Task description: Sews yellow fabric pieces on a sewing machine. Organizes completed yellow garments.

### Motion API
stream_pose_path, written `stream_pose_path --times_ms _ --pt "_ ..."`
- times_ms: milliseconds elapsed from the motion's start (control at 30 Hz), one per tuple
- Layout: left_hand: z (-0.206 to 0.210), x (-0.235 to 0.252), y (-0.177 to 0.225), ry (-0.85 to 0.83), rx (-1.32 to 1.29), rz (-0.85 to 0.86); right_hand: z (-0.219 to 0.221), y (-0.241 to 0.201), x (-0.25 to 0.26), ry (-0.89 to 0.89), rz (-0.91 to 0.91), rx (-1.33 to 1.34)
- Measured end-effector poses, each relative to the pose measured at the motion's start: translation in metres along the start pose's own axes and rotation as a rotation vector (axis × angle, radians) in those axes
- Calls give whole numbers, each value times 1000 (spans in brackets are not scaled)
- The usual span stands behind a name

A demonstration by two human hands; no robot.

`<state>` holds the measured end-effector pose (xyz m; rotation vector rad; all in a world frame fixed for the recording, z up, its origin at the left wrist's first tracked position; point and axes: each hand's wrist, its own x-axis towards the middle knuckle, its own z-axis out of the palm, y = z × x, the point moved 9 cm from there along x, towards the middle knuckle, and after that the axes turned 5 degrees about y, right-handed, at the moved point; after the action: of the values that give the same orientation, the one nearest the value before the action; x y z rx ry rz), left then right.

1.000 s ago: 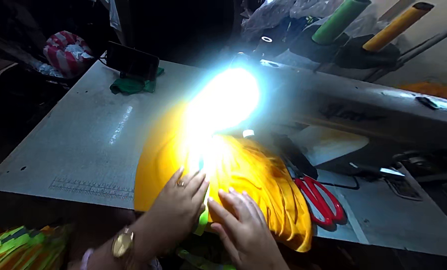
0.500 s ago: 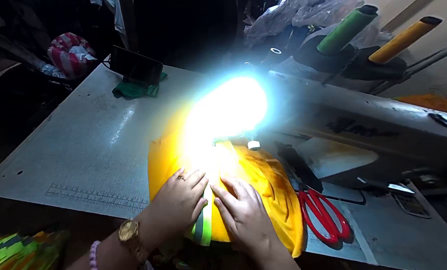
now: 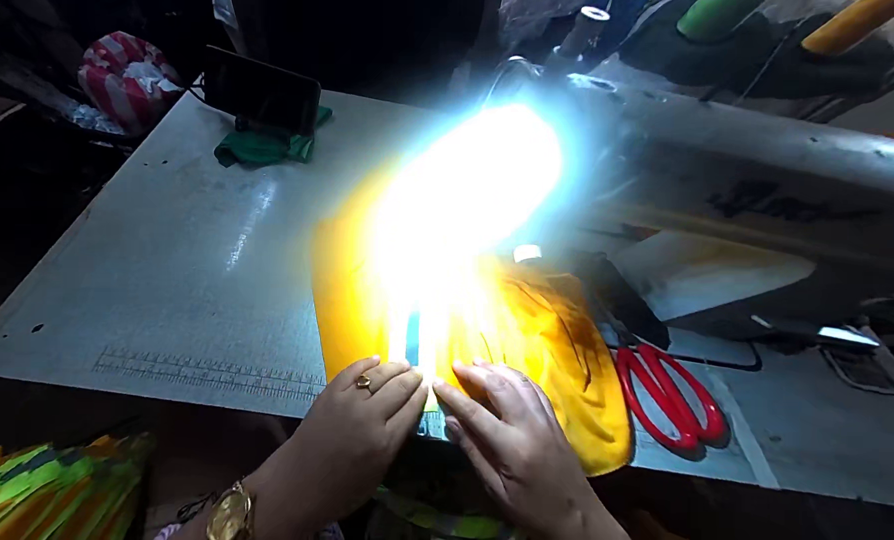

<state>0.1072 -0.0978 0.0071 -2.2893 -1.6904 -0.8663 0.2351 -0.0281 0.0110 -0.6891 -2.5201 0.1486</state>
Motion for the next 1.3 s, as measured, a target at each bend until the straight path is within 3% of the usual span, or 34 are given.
stream_pose_path --times_ms 333,633,833,1167,1300 --pt "4 -5 -8 29 -73 -39 4 5 3 28 33 -8" --pt "8 1 -13 -54 -97 -89 6 8 9 14 44 -29" --pt "7 2 -14 -135 -136 -74 4 21 14 -13 117 165" --pt "6 3 -10 -83 -77 3 4 10 12 -54 39 14" --pt "12 15 -22 -165 -95 -2 7 16 27 -45 41 -26"
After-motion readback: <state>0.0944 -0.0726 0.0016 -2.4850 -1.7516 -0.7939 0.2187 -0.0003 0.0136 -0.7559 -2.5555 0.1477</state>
